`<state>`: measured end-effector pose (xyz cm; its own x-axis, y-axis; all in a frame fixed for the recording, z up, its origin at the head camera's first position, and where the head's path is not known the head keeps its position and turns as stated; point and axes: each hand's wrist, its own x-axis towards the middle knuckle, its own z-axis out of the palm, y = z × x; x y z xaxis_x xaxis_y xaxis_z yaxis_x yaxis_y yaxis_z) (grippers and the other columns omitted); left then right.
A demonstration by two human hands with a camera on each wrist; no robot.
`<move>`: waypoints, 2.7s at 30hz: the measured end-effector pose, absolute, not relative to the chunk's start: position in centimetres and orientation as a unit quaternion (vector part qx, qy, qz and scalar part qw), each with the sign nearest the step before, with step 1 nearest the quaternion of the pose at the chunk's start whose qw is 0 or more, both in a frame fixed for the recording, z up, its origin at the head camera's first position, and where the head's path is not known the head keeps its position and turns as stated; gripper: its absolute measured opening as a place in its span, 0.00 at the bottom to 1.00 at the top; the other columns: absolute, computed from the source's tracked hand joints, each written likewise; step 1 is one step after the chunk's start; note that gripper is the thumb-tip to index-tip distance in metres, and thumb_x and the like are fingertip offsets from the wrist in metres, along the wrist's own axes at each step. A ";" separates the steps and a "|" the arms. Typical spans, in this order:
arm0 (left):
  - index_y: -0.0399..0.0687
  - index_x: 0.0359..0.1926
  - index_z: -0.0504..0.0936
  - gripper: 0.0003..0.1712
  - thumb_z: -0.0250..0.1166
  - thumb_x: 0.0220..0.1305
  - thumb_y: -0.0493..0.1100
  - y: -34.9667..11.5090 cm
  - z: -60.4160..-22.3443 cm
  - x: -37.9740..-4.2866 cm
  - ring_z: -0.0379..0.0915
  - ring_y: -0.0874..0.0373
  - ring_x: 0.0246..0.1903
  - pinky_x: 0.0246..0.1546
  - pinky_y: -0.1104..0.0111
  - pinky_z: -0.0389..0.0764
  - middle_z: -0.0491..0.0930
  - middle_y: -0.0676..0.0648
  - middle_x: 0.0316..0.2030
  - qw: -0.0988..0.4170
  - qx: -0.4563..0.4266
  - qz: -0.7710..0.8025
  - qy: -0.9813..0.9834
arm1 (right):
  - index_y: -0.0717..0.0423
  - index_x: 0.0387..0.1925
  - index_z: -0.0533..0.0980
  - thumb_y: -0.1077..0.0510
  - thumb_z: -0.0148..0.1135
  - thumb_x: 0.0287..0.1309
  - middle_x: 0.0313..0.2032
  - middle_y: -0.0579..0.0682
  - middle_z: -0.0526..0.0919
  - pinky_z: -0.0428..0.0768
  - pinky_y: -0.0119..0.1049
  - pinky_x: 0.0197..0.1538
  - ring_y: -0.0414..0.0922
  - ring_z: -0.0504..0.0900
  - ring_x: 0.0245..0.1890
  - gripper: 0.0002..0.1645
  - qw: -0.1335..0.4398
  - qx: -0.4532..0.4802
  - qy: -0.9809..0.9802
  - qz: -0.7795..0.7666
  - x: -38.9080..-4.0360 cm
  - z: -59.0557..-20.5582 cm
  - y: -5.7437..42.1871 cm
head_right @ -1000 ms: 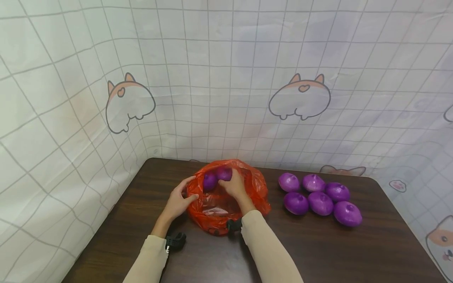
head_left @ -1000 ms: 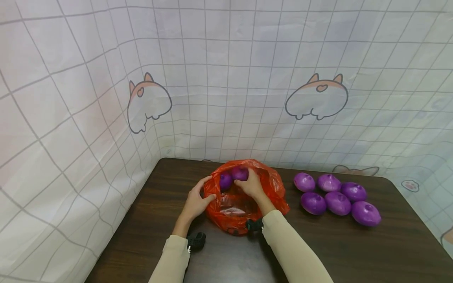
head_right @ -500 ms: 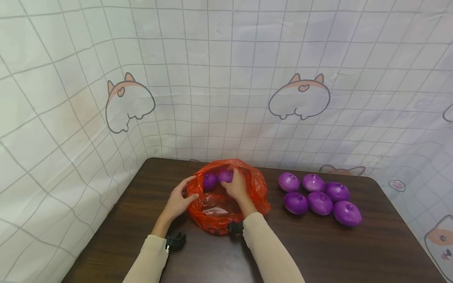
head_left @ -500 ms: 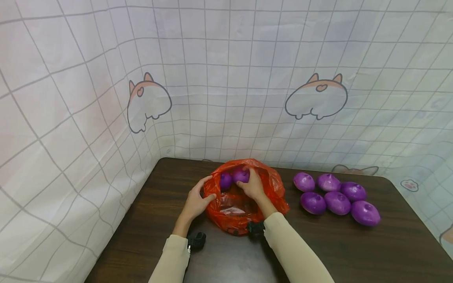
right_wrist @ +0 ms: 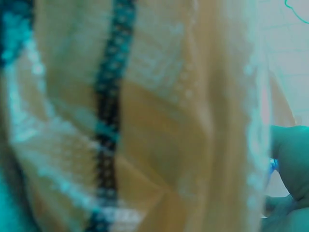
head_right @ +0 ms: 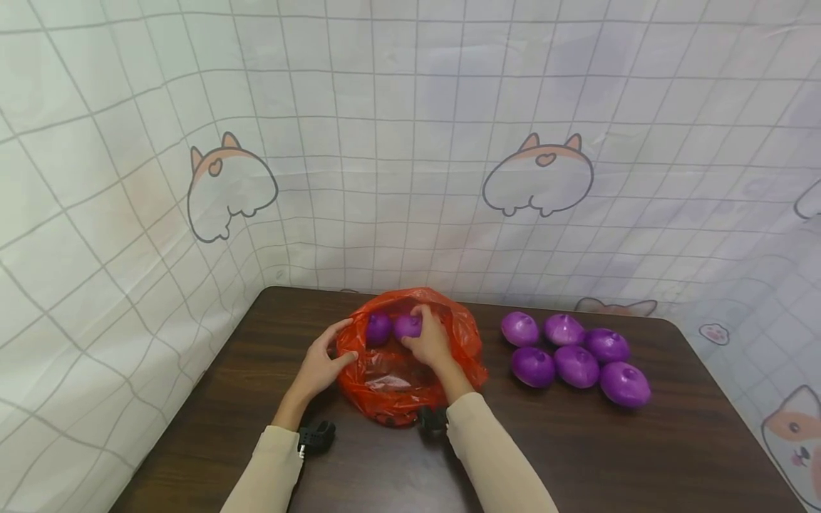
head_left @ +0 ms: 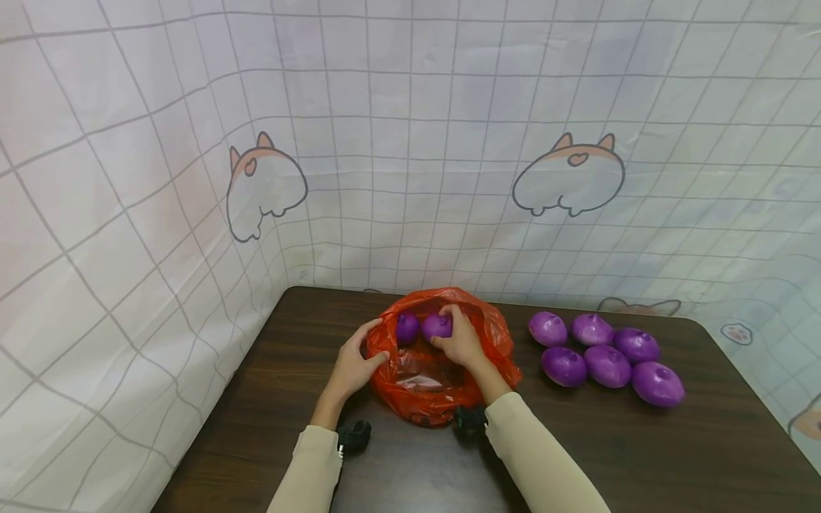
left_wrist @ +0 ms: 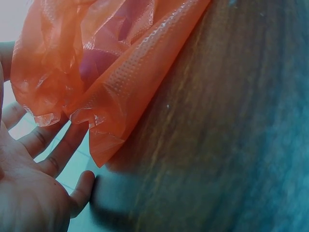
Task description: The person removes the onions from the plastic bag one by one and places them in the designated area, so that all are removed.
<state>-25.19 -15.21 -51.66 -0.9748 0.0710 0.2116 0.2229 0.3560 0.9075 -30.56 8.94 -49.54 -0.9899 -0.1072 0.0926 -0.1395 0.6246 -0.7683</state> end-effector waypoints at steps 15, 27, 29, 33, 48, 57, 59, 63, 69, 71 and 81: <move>0.61 0.72 0.71 0.38 0.72 0.62 0.39 -15.2 -51.6 -25.1 0.76 0.44 0.60 0.61 0.45 0.78 0.78 0.43 0.62 0.063 -0.085 -0.557 -0.824 | 0.50 0.55 0.68 0.62 0.74 0.57 0.58 0.62 0.76 0.81 0.61 0.58 0.60 0.80 0.55 0.29 0.002 0.114 -0.902 0.417 -27.9 -48.8 9.8; 0.62 0.72 0.71 0.38 0.71 0.62 0.40 -15.2 -51.6 -25.2 0.77 0.45 0.59 0.60 0.46 0.79 0.79 0.43 0.60 0.065 -0.084 -0.555 -0.825 | 0.47 0.54 0.70 0.60 0.76 0.55 0.56 0.60 0.77 0.82 0.60 0.56 0.60 0.80 0.55 0.29 0.004 0.132 -0.896 0.423 -26.2 -48.7 10.3; 0.62 0.72 0.71 0.38 0.72 0.62 0.40 -15.2 -51.6 -25.2 0.76 0.45 0.59 0.61 0.46 0.79 0.79 0.43 0.60 0.065 -0.084 -0.554 -0.826 | 0.47 0.54 0.70 0.60 0.76 0.55 0.56 0.59 0.77 0.82 0.60 0.56 0.59 0.80 0.55 0.29 0.008 0.138 -0.893 0.428 -25.9 -48.5 10.3; 0.62 0.72 0.71 0.38 0.72 0.62 0.40 -15.2 -51.6 -25.2 0.76 0.45 0.59 0.61 0.46 0.78 0.79 0.43 0.60 0.063 -0.083 -0.554 -0.826 | 0.46 0.54 0.70 0.60 0.76 0.55 0.57 0.58 0.77 0.81 0.61 0.57 0.59 0.80 0.56 0.29 0.015 0.147 -0.888 0.435 -25.3 -48.0 10.4; 0.63 0.72 0.71 0.38 0.72 0.62 0.41 -15.2 -51.6 -25.2 0.77 0.46 0.56 0.59 0.47 0.80 0.80 0.43 0.57 0.065 -0.085 -0.553 -0.827 | 0.46 0.57 0.69 0.57 0.76 0.56 0.58 0.53 0.77 0.84 0.51 0.53 0.53 0.81 0.51 0.31 0.042 0.196 -0.868 0.454 -23.1 -45.7 12.1; 0.64 0.72 0.71 0.37 0.71 0.63 0.41 -15.3 -51.6 -25.1 0.76 0.47 0.56 0.58 0.49 0.81 0.80 0.44 0.57 0.061 -0.079 -0.549 -0.830 | 0.44 0.59 0.68 0.54 0.75 0.58 0.59 0.54 0.76 0.86 0.45 0.47 0.52 0.81 0.49 0.32 0.046 0.234 -0.856 0.459 -21.6 -44.2 13.7; 0.64 0.72 0.71 0.37 0.71 0.63 0.40 -15.3 -51.6 -25.1 0.76 0.46 0.56 0.58 0.49 0.81 0.80 0.43 0.58 0.059 -0.079 -0.551 -0.828 | 0.44 0.59 0.68 0.54 0.75 0.58 0.59 0.54 0.76 0.85 0.46 0.48 0.52 0.81 0.49 0.32 0.048 0.235 -0.857 0.455 -21.2 -43.8 14.0; 0.64 0.72 0.71 0.37 0.71 0.63 0.41 -15.2 -51.6 -25.1 0.77 0.47 0.56 0.58 0.49 0.81 0.80 0.43 0.58 0.058 -0.082 -0.553 -0.827 | 0.43 0.60 0.68 0.51 0.75 0.58 0.60 0.53 0.75 0.84 0.49 0.52 0.52 0.80 0.52 0.33 0.055 0.232 -0.862 0.448 -20.5 -43.3 14.8; 0.63 0.72 0.71 0.37 0.71 0.63 0.41 -15.2 -51.6 -25.1 0.77 0.47 0.55 0.56 0.50 0.82 0.80 0.43 0.58 0.061 -0.082 -0.552 -0.827 | 0.43 0.61 0.68 0.50 0.76 0.57 0.60 0.50 0.77 0.82 0.51 0.56 0.53 0.80 0.54 0.34 0.071 0.231 -0.861 0.447 -19.9 -42.9 16.2; 0.64 0.72 0.71 0.37 0.71 0.63 0.40 -15.2 -51.6 -25.1 0.77 0.46 0.56 0.57 0.49 0.81 0.80 0.43 0.58 0.059 -0.080 -0.554 -0.827 | 0.44 0.62 0.68 0.50 0.75 0.58 0.60 0.50 0.77 0.81 0.53 0.57 0.54 0.79 0.57 0.34 0.074 0.228 -0.861 0.448 -19.8 -42.8 16.8; 0.64 0.71 0.71 0.38 0.72 0.62 0.40 -15.1 -51.6 -25.1 0.77 0.46 0.57 0.59 0.48 0.80 0.80 0.44 0.59 0.059 -0.080 -0.555 -0.826 | 0.43 0.62 0.67 0.53 0.74 0.60 0.63 0.53 0.75 0.86 0.43 0.50 0.55 0.82 0.53 0.32 0.052 0.220 -0.838 0.496 -19.0 -42.9 19.9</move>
<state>-25.13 -15.12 -51.64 -0.9801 0.0668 0.1872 0.1985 0.3710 0.9072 -18.99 19.89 -42.85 -0.8975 -0.3178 0.3058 -0.4210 0.4104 -0.8089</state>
